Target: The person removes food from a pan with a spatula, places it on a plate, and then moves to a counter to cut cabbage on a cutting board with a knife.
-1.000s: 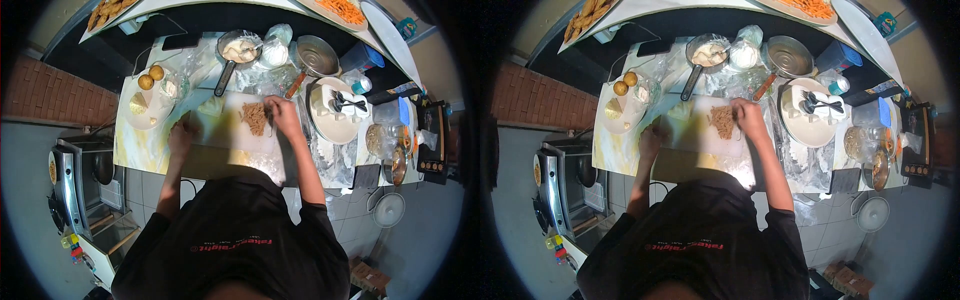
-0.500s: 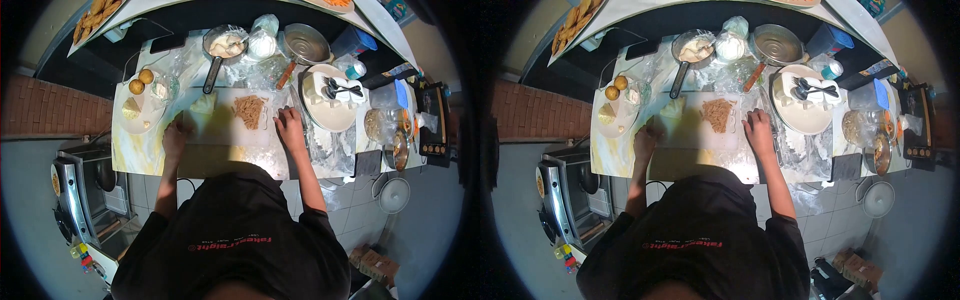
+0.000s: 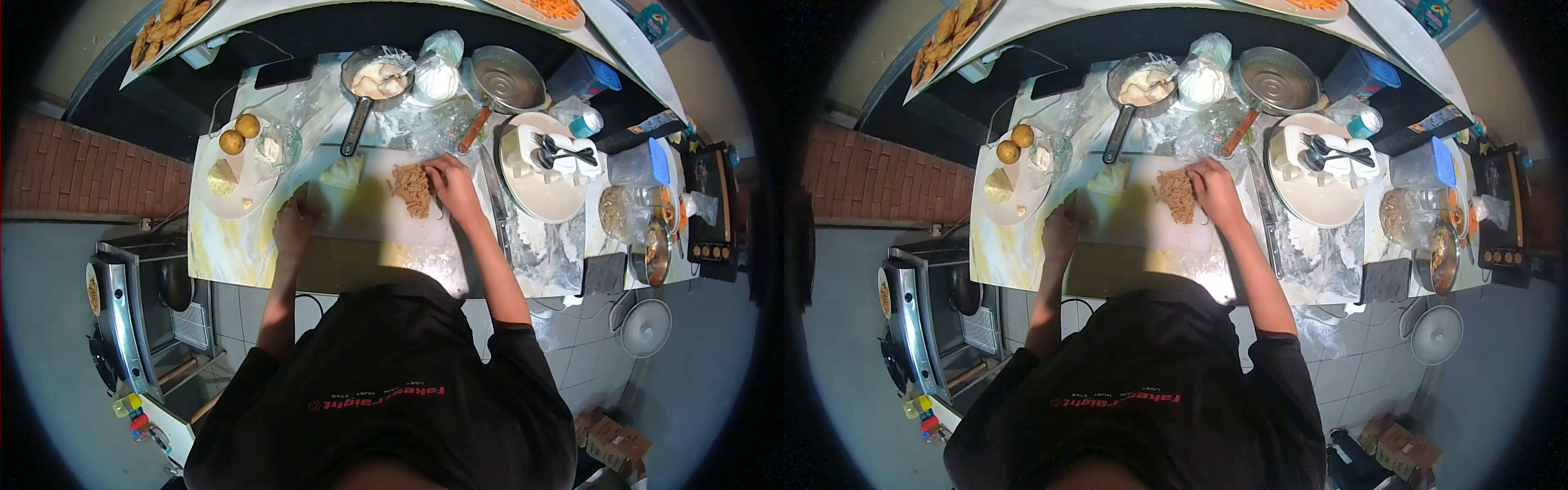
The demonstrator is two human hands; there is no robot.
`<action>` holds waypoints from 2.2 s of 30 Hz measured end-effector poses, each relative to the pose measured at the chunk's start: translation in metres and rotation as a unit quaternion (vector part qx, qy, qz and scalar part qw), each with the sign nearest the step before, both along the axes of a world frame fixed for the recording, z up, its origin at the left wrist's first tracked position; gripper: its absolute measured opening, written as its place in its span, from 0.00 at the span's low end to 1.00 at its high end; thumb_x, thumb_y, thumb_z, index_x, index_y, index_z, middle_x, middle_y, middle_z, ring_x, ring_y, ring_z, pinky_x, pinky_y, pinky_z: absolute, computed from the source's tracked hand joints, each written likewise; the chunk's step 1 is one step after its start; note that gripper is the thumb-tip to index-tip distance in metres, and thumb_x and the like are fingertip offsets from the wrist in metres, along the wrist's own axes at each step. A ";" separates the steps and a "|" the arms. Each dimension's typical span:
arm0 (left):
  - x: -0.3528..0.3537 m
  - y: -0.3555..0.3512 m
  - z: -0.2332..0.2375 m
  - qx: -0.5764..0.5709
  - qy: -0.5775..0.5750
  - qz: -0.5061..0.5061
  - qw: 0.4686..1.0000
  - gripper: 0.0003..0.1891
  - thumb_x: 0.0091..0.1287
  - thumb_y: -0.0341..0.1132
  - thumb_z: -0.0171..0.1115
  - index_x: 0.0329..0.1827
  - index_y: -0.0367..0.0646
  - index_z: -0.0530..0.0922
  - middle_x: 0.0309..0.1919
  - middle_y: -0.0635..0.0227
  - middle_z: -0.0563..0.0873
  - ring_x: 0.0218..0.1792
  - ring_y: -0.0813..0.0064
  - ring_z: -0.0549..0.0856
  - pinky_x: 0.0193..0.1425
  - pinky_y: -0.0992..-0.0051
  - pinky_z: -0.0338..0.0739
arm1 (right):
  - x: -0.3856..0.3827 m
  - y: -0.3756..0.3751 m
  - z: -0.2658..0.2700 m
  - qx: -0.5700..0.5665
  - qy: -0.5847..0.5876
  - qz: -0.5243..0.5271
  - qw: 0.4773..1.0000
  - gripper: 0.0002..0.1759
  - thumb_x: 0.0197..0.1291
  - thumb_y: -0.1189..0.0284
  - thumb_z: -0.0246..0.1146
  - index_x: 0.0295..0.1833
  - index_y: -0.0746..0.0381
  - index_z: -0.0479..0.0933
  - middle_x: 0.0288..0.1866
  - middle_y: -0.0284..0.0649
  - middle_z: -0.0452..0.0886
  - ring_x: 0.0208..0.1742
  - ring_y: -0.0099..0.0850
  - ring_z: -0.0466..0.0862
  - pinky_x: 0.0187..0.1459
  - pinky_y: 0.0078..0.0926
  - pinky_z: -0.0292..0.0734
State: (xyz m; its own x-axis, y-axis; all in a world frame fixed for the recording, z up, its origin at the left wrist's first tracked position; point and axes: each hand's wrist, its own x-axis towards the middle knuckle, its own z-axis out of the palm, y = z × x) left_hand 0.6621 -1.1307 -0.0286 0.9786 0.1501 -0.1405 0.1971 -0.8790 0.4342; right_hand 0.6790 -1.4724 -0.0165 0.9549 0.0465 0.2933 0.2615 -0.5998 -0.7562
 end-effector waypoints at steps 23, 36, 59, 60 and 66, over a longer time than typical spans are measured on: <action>0.004 0.002 -0.006 0.043 0.015 -0.007 0.999 0.20 0.62 0.45 0.69 0.51 0.41 0.81 0.47 0.54 0.87 0.49 0.48 0.86 0.53 0.51 0.79 | -0.075 -0.053 -0.014 -0.196 0.032 0.005 0.980 0.04 0.63 0.77 0.63 0.42 0.66 0.79 0.48 0.47 0.77 0.53 0.48 0.79 0.55 0.43 0.76; -0.001 -0.002 0.008 0.053 -0.019 -0.019 0.998 0.16 0.63 0.45 0.69 0.46 0.45 0.81 0.47 0.59 0.87 0.47 0.51 0.87 0.49 0.55 0.80 | 0.011 -0.018 0.000 0.009 -0.009 0.038 0.999 0.09 0.62 0.81 0.59 0.47 0.68 0.81 0.47 0.53 0.82 0.47 0.54 0.82 0.52 0.43 0.77; -0.027 0.049 0.000 0.046 -0.047 0.001 0.998 0.17 0.58 0.44 0.74 0.42 0.47 0.77 0.43 0.63 0.85 0.44 0.53 0.86 0.45 0.54 0.80 | 0.039 0.034 -0.004 -0.294 0.138 -0.179 0.929 0.12 0.63 0.79 0.55 0.48 0.63 0.81 0.39 0.53 0.87 0.41 0.48 0.90 0.41 0.44 0.86; -0.029 0.051 0.001 0.044 -0.050 -0.005 0.998 0.17 0.58 0.44 0.74 0.42 0.48 0.77 0.42 0.63 0.85 0.44 0.53 0.86 0.45 0.54 0.80 | 0.043 0.034 -0.009 -0.306 0.135 -0.186 0.924 0.12 0.64 0.78 0.54 0.48 0.62 0.81 0.37 0.53 0.88 0.39 0.49 0.90 0.40 0.44 0.86; -0.032 0.056 0.000 0.016 -0.053 0.017 0.998 0.15 0.59 0.40 0.72 0.45 0.46 0.80 0.44 0.60 0.86 0.47 0.51 0.86 0.48 0.55 0.79 | 0.053 0.022 -0.041 -0.290 0.101 -0.198 0.931 0.09 0.67 0.67 0.59 0.45 0.60 0.81 0.33 0.54 0.86 0.36 0.53 0.88 0.37 0.50 0.84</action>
